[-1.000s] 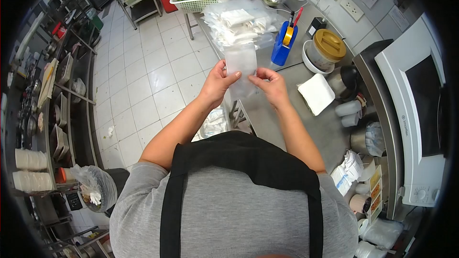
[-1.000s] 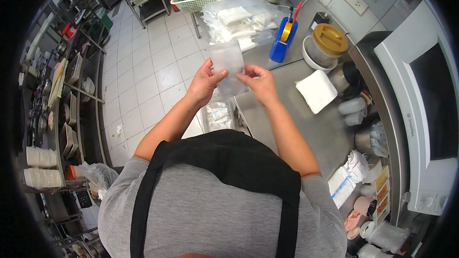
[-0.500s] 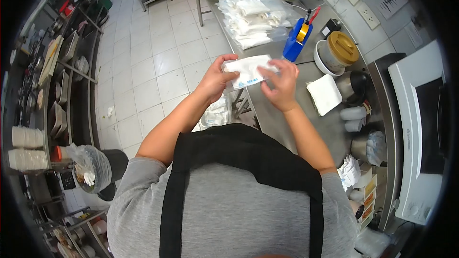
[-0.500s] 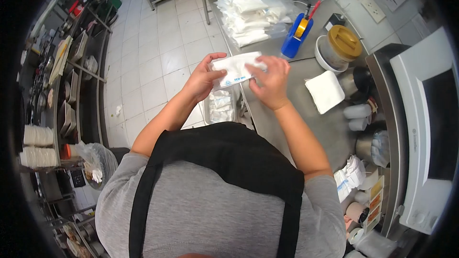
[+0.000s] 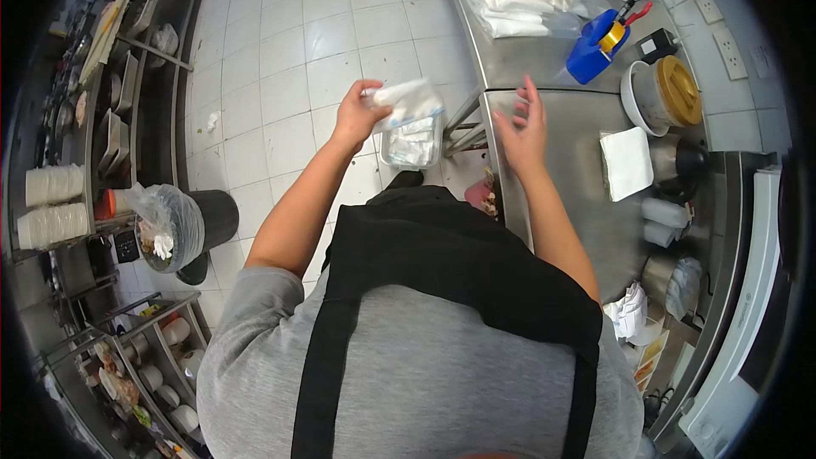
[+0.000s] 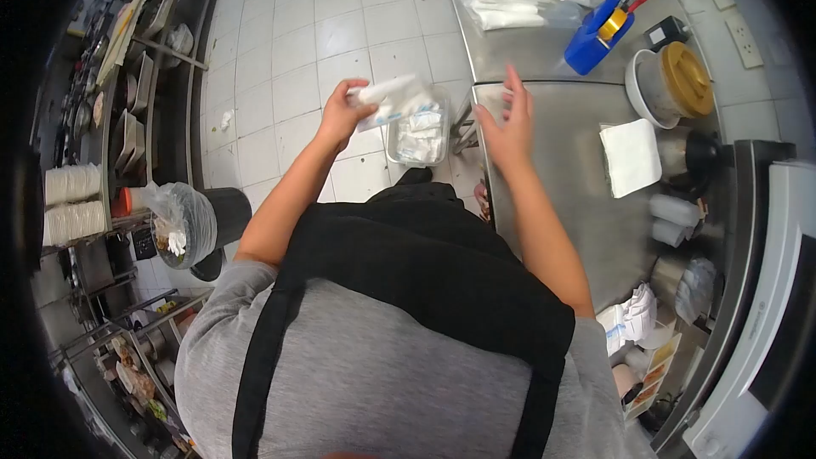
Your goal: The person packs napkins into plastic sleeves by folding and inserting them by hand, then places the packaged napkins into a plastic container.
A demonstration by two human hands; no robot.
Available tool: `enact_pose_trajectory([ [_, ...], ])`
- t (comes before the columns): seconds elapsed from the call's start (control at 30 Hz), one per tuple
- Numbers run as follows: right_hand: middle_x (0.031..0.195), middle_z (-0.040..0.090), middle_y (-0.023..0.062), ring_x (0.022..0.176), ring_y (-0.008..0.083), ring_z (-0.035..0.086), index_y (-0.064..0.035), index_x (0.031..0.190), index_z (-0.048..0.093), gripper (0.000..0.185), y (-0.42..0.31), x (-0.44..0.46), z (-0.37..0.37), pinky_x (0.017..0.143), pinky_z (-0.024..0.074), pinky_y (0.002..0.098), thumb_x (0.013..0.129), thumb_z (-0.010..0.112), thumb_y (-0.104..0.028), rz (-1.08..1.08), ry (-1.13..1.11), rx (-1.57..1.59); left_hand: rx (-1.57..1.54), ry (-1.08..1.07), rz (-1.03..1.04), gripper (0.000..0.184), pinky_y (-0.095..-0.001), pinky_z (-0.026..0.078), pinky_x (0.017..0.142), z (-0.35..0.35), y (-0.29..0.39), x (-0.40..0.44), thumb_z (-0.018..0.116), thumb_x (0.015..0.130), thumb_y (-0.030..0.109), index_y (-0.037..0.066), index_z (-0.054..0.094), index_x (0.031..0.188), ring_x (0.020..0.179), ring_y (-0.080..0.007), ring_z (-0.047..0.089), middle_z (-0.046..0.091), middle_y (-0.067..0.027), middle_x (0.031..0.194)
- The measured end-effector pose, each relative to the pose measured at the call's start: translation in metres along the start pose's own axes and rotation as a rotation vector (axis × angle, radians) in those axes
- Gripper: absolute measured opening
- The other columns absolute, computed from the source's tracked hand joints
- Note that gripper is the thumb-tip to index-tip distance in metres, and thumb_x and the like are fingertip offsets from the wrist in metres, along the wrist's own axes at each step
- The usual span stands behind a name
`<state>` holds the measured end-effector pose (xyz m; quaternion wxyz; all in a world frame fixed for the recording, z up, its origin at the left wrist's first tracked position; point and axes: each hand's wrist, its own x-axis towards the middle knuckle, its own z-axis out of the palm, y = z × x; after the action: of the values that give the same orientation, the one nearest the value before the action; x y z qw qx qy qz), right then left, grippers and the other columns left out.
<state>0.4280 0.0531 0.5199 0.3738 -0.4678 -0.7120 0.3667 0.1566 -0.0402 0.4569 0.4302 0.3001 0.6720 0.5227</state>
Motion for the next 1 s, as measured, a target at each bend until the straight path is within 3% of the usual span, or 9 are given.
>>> enact_pose_trajectory([
  [0.17,0.125,0.047,0.0184,0.113,0.033,0.05,-0.0077,0.135,0.046,0.064,0.042,-0.029,-0.015,0.097,0.0418,0.0402,0.076,0.07,-0.01,-0.16,0.063,-0.28,0.172,0.164,-0.205,0.041,-0.0288,0.05,0.059,-0.022,-0.139,0.014,0.071,0.073,-0.006,0.007,0.055,0.108,0.067,-0.0147,0.06,0.061,-0.0057,0.079],
  [0.23,0.126,0.046,0.0192,0.113,0.0338,0.049,-0.0071,0.135,0.047,0.061,0.04,-0.034,-0.018,0.097,0.0409,0.0402,0.077,0.068,-0.01,-0.166,0.059,-0.312,0.21,0.161,-0.271,0.038,-0.0312,0.051,0.067,-0.015,-0.157,0.019,0.075,0.07,0.001,0.007,0.059,0.104,0.074,-0.0178,0.061,0.063,-0.0079,0.084],
  [0.37,0.126,0.046,0.0199,0.115,0.0342,0.047,-0.0071,0.134,0.047,0.058,0.042,-0.039,-0.02,0.098,0.0396,0.0411,0.079,0.066,-0.012,-0.142,0.029,-0.331,0.395,0.179,-0.286,0.068,-0.0365,0.052,0.082,-0.008,-0.171,0.048,0.078,0.07,0.01,0.013,0.046,0.129,0.094,-0.027,0.065,0.064,-0.0178,0.109],
  [0.4,0.126,0.046,0.02,0.116,0.0343,0.046,-0.007,0.134,0.048,0.058,0.04,-0.039,-0.021,0.099,0.0392,0.0413,0.079,0.066,-0.012,-0.131,0.019,-0.322,0.476,0.16,-0.315,0.079,-0.0388,0.051,0.088,-0.009,-0.168,0.059,0.08,0.069,0.013,0.015,0.038,0.136,0.103,-0.0298,0.063,0.06,-0.0194,0.12],
  [0.5,0.124,0.048,0.0193,0.115,0.035,0.046,-0.0063,0.132,0.049,0.055,0.038,-0.042,-0.02,0.098,0.039,0.0423,0.079,0.066,-0.012,-0.153,0.005,-0.362,0.546,0.155,-0.188,0.076,-0.0388,0.051,0.087,-0.012,-0.156,0.085,0.08,0.069,0.014,0.014,0.04,0.135,0.101,-0.0296,0.064,0.062,-0.0169,0.119],
  [0.67,0.12,0.051,0.0182,0.113,0.0354,0.047,-0.0049,0.127,0.053,0.05,0.042,-0.043,-0.016,0.096,0.0392,0.043,0.079,0.066,-0.011,-0.181,0.021,-0.431,0.422,0.157,-0.198,0.064,-0.0362,0.052,0.082,-0.023,-0.119,0.118,0.077,0.072,0.013,0.013,0.049,0.129,0.093,-0.0255,0.064,0.063,-0.0136,0.115],
  [0.77,0.118,0.052,0.017,0.11,0.0354,0.048,-0.0042,0.122,0.056,0.046,0.036,-0.043,-0.015,0.095,0.0397,0.0429,0.078,0.066,-0.01,-0.176,0.023,-0.447,0.366,0.12,-0.126,0.06,-0.0303,0.055,0.069,-0.026,-0.106,0.139,0.073,0.077,0.005,0.011,0.048,0.131,0.089,-0.0187,0.063,0.061,-0.0125,0.118],
  [0.9,0.116,0.053,0.015,0.108,0.0351,0.049,-0.0038,0.116,0.059,0.041,0.032,-0.04,-0.015,0.093,0.0405,0.0425,0.076,0.066,-0.009,-0.16,0.048,-0.446,0.361,0.084,-0.005,0.043,-0.0312,0.055,0.073,-0.008,-0.056,0.167,0.071,0.081,0.01,0.008,0.055,0.121,0.09,-0.0202,0.064,0.061,-0.0113,0.115],
  [1.0,0.117,0.053,0.0143,0.109,0.0346,0.049,-0.0041,0.115,0.06,0.041,0.03,-0.039,-0.014,0.094,0.0406,0.0418,0.075,0.067,-0.009,-0.159,0.076,-0.418,0.409,0.088,0.325,0.028,-0.0332,0.053,0.074,0.024,0.001,0.195,0.071,0.081,0.015,0.006,0.062,0.107,0.083,-0.0229,0.065,0.065,-0.0107,0.101],
])
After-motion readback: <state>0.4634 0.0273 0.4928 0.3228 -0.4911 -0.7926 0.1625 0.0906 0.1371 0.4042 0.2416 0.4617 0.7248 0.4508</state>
